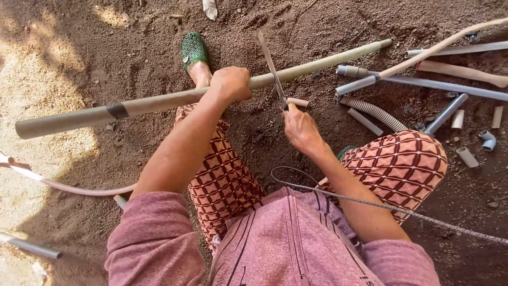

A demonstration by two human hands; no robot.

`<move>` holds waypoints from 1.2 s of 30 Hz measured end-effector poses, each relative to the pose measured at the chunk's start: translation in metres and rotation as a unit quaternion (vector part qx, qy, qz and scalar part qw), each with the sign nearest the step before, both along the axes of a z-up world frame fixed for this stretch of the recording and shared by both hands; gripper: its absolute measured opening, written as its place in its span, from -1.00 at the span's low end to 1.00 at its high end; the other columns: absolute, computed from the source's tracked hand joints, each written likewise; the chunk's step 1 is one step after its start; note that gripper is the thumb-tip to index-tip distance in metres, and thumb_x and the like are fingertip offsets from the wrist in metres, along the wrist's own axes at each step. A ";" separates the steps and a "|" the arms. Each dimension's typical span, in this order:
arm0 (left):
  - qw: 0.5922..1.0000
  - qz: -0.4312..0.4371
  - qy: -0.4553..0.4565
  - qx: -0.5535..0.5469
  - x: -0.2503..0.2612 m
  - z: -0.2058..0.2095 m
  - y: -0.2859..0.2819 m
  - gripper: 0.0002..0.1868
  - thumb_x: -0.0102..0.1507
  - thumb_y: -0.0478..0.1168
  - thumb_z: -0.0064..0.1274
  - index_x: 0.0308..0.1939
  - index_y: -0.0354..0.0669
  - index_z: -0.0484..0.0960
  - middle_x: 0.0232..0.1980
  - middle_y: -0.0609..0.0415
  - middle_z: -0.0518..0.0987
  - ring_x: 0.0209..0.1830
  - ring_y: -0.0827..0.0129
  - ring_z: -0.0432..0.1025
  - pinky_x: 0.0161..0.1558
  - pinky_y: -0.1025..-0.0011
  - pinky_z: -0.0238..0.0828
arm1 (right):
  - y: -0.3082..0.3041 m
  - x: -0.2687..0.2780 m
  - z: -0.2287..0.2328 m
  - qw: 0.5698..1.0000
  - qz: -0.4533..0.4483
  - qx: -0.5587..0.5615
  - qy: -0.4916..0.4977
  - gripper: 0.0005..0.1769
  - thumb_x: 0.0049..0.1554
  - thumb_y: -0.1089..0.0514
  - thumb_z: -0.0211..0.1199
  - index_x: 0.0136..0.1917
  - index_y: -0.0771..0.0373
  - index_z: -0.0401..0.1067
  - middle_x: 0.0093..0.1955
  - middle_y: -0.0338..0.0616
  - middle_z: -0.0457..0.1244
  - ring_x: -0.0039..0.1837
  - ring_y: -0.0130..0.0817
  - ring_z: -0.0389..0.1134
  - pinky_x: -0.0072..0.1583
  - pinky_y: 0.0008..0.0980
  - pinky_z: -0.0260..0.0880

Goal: Cutting a PVC pipe using a handheld hacksaw blade while sitting on the ground.

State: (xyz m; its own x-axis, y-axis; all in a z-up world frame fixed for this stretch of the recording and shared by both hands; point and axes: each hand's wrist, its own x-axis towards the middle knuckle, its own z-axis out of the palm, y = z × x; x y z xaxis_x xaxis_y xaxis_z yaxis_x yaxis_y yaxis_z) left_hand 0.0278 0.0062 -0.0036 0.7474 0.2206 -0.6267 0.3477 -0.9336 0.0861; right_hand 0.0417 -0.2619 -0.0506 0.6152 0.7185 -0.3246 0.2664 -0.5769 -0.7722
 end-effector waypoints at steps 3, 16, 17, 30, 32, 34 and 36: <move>1.000 -0.011 0.000 0.019 -0.004 0.017 -0.006 -0.63 0.40 -0.06 0.22 0.13 -0.27 0.72 -0.13 -0.17 0.72 -0.16 0.15 0.66 -0.15 0.20 0.69 | -0.027 -0.013 0.018 0.998 0.045 -0.052 -0.016 -0.63 0.50 0.20 -0.30 0.17 0.39 0.33 -0.38 0.03 0.29 -0.46 -0.26 0.31 -0.40 -0.30 0.37; 1.000 0.010 0.006 0.001 -0.005 0.034 -0.005 -0.72 0.41 -0.15 0.15 0.06 -0.29 0.72 -0.18 -0.16 0.71 -0.18 0.16 0.64 -0.16 0.28 0.66 | -0.021 -0.002 0.018 0.996 0.054 -0.059 0.024 -0.64 0.51 0.15 -0.26 0.18 0.39 0.33 -0.35 0.05 0.31 -0.45 -0.24 0.31 -0.34 -0.28 0.41; 1.000 -0.005 0.000 0.011 -0.004 0.029 -0.005 -0.73 0.39 -0.17 0.16 0.03 -0.31 0.73 -0.18 -0.16 0.71 -0.17 0.14 0.65 -0.14 0.22 0.67 | -0.014 -0.001 0.015 0.998 0.044 -0.049 0.022 -0.62 0.51 0.16 -0.28 0.19 0.42 0.33 -0.34 0.05 0.31 -0.44 -0.26 0.30 -0.32 -0.27 0.42; 1.000 0.017 -0.025 -0.003 -0.009 0.028 0.000 -0.75 0.45 -0.17 0.08 -0.02 -0.28 0.74 -0.24 -0.16 0.71 -0.23 0.15 0.65 -0.17 0.26 0.66 | 0.002 -0.009 0.008 0.998 0.031 -0.048 0.010 -0.62 0.51 0.16 -0.30 0.22 0.41 0.31 -0.38 -0.03 0.27 -0.44 -0.30 0.27 -0.33 -0.31 0.37; 1.000 0.014 -0.006 -0.001 -0.012 0.099 -0.020 -0.73 0.44 -0.14 0.10 0.01 -0.30 0.74 -0.21 -0.17 0.72 -0.20 0.13 0.65 -0.15 0.23 0.66 | 0.000 -0.009 0.008 0.998 0.034 -0.044 0.015 -0.64 0.51 0.16 -0.28 0.21 0.39 0.31 -0.37 -0.02 0.27 -0.45 -0.29 0.27 -0.33 -0.32 0.37; 1.000 0.011 0.014 0.001 -0.013 0.129 -0.027 -0.69 0.43 -0.11 0.13 0.04 -0.31 0.73 -0.19 -0.18 0.72 -0.17 0.11 0.66 -0.12 0.19 0.67 | -0.006 -0.011 0.021 0.998 0.038 -0.039 0.020 -0.66 0.50 0.17 -0.27 0.20 0.37 0.31 -0.36 -0.01 0.28 -0.45 -0.27 0.28 -0.34 -0.32 0.37; 0.999 -0.002 -0.015 0.030 -0.014 0.117 -0.021 -0.75 0.36 -0.21 0.20 0.00 -0.33 0.78 -0.19 -0.22 0.74 -0.09 0.00 0.68 -0.01 0.02 0.67 | -0.020 -0.017 0.046 0.995 0.062 -0.078 0.015 -0.65 0.49 0.18 -0.27 0.20 0.38 0.32 -0.38 -0.02 0.29 -0.46 -0.26 0.30 -0.34 -0.28 0.38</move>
State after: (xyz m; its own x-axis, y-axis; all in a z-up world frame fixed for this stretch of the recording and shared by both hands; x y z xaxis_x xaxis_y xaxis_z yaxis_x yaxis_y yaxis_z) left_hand 0.0138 -0.0143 0.1130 0.7671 0.2528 -0.5896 0.3412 -0.9391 0.0412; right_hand 0.0244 -0.2820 -0.0045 0.5130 0.7283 -0.4544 0.3214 -0.6538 -0.6850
